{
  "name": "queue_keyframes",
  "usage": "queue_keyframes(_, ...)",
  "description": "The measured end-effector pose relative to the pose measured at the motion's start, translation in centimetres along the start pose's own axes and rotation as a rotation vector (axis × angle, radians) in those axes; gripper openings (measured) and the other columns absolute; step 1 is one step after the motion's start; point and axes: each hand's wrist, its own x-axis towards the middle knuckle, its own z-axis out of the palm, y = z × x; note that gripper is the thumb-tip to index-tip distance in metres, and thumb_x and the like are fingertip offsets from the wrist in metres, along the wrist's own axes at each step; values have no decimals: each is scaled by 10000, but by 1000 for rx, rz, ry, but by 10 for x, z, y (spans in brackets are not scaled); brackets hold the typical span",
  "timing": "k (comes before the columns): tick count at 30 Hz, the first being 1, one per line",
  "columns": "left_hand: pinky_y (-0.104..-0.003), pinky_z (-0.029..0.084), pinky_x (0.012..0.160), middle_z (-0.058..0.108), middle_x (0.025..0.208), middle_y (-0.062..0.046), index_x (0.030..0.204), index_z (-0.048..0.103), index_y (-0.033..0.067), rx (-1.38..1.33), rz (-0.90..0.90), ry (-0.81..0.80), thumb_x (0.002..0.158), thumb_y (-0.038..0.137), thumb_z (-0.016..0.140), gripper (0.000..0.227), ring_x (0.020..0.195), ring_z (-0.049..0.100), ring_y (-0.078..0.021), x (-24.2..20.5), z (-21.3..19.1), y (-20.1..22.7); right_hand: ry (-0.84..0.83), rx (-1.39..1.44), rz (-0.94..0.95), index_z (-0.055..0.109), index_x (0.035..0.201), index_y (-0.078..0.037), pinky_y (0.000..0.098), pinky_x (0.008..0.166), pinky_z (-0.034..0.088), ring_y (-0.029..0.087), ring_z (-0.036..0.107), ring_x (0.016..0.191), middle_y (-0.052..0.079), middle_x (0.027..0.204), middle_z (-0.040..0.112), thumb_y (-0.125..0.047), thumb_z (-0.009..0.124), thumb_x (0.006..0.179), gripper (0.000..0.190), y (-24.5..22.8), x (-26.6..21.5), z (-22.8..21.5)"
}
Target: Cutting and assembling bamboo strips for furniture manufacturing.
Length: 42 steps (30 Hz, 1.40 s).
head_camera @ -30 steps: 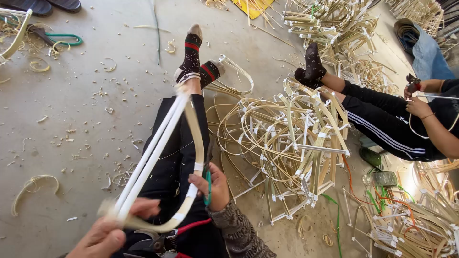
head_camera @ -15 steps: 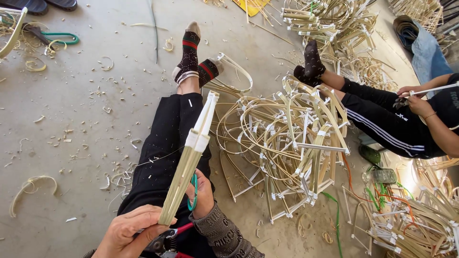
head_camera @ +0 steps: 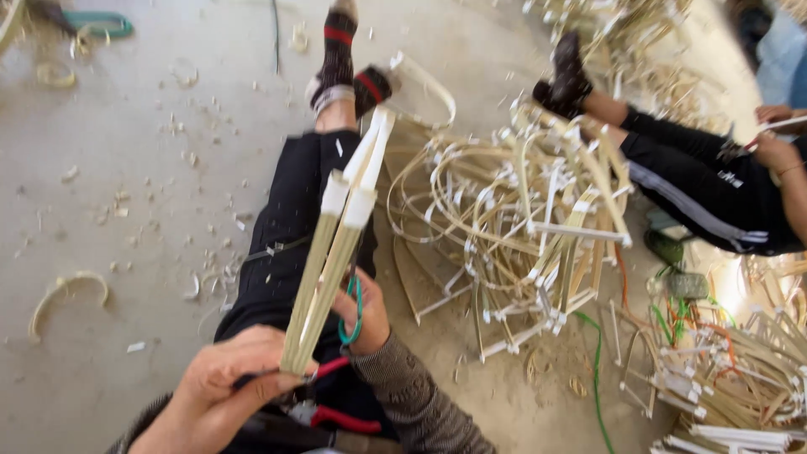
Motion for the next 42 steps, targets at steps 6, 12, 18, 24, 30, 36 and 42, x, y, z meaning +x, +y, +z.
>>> queue_keyframes(6,-297,582,784,769,957,-56,1025,768,51,43,38,9,845,29,764,182,946,696,-222,12,-4,31,-28,-10,-40,613,1258,29,253,816,542,103,674,897,42,1038,718,-147,714,978,346,-10,-1,1)
queue_keyframes(12,-303,567,817,750,964,-50,1045,756,59,116,105,-9,845,53,759,199,973,686,-225,15,-8,38,-47,-23,-64,619,1265,32,240,740,482,80,612,833,20,1003,679,-199,709,1039,335,15,0,-23)
queue_keyframes(18,-317,566,842,769,963,-43,1065,774,56,52,73,-33,854,34,749,213,970,691,-220,10,-9,38,46,-70,-81,603,1211,7,286,843,572,135,699,915,63,1033,727,-221,667,983,329,-15,7,-3)
queue_keyframes(24,-336,583,836,782,1019,-78,1043,756,23,-46,36,-76,862,24,745,181,987,687,-236,3,-9,31,38,-164,-127,620,1167,38,320,782,613,182,733,868,139,1040,740,-181,649,1007,273,-20,6,-10)
queue_keyframes(30,-324,593,878,805,1006,-47,1092,765,57,-9,291,-112,903,89,813,198,988,764,-222,-5,-12,-11,25,-192,-259,621,1193,46,284,777,580,141,702,845,96,973,725,-150,661,984,289,-17,3,-11)
queue_keyframes(36,-350,589,915,832,1052,-59,1160,810,62,-76,227,-320,922,75,829,238,1041,729,-232,-2,-20,-18,10,-151,-277,621,1218,51,271,800,568,111,682,859,56,985,716,-134,694,949,335,-20,-3,0)
queue_keyframes(42,-328,564,909,797,1080,-47,1245,678,46,-515,-514,110,821,108,695,429,1007,715,-145,6,-11,-44,-45,-237,-144,625,1138,17,249,810,565,76,674,876,34,990,728,-126,711,931,266,-18,-24,7)
